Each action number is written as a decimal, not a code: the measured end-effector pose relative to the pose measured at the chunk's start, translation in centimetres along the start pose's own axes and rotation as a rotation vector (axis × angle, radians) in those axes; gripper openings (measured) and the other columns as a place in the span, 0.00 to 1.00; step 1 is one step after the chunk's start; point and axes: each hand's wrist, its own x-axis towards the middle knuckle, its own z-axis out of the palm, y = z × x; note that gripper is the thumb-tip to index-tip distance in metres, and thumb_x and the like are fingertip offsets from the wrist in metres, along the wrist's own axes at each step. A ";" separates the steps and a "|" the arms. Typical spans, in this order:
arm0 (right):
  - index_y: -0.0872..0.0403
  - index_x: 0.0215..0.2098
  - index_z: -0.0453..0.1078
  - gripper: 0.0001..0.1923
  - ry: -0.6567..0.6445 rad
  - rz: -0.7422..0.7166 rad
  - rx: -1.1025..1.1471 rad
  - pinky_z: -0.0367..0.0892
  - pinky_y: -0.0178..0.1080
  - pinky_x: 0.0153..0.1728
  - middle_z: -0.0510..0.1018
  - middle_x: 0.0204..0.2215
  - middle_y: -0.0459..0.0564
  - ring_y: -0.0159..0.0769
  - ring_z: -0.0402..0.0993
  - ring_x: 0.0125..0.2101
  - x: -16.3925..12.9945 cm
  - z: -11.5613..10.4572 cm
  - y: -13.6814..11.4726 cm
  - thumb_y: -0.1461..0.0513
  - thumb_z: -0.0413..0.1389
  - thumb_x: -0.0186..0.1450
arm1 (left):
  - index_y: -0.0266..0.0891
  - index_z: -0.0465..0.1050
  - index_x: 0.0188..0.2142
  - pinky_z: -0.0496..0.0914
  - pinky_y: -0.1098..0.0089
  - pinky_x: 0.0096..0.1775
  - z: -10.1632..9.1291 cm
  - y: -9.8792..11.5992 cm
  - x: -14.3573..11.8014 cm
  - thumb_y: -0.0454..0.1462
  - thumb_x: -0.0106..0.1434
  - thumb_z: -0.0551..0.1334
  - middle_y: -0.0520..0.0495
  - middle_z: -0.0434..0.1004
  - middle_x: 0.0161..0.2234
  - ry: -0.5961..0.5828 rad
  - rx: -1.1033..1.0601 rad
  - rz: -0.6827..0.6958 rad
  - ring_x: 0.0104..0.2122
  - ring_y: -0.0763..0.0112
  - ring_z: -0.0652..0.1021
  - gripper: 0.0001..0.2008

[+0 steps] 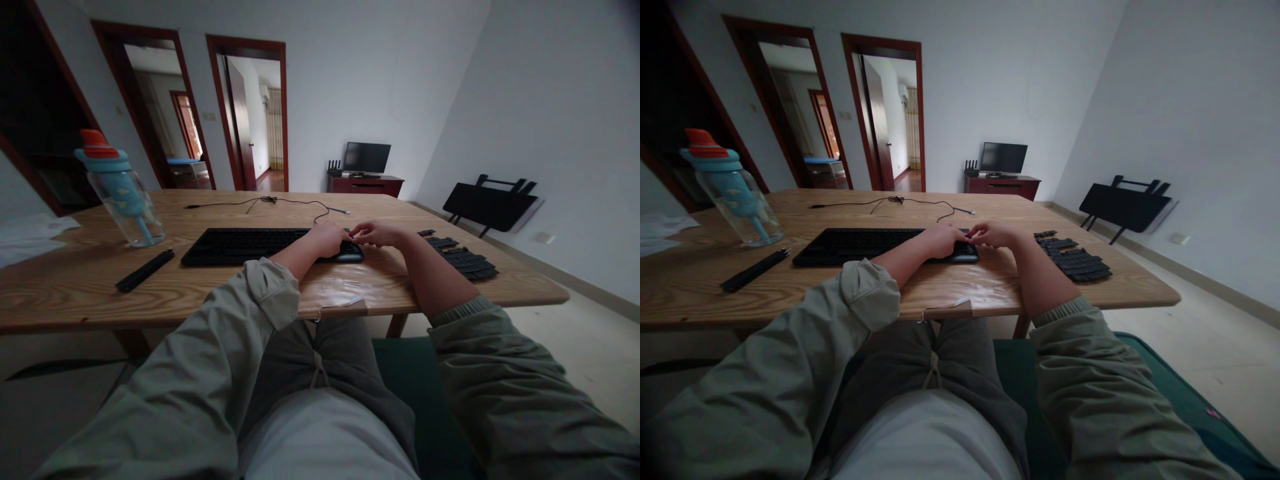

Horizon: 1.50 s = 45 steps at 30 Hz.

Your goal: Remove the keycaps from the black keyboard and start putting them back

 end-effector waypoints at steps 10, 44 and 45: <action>0.50 0.55 0.73 0.22 0.029 0.055 -0.006 0.63 0.30 0.24 0.80 0.33 0.49 0.27 0.70 0.24 -1.4 0.7 -1.7 0.52 0.62 0.65 | 0.52 0.74 0.60 0.69 0.65 0.50 -0.4 0.8 -0.9 0.37 0.68 0.57 0.45 0.81 0.52 -0.034 -0.085 -0.030 0.50 0.58 0.79 0.22; 0.49 0.70 0.56 0.34 0.179 0.064 -0.184 0.69 0.39 0.42 0.81 0.41 0.54 0.41 0.77 0.39 -0.9 1.9 -1.4 0.48 0.54 0.69 | 0.53 0.69 0.63 0.63 0.58 0.64 -5.3 -7.1 -11.5 0.41 0.65 0.52 0.55 0.73 0.61 0.000 -0.275 -0.287 0.61 0.56 0.70 0.27; 0.49 0.70 0.56 0.34 0.182 0.056 -0.195 0.69 0.40 0.44 0.81 0.43 0.56 0.43 0.78 0.42 -0.9 1.9 -1.5 0.48 0.52 0.70 | 0.54 0.69 0.62 0.63 0.57 0.64 -5.0 -7.8 -12.6 0.43 0.64 0.53 0.56 0.73 0.61 0.009 -0.276 -0.368 0.61 0.55 0.70 0.27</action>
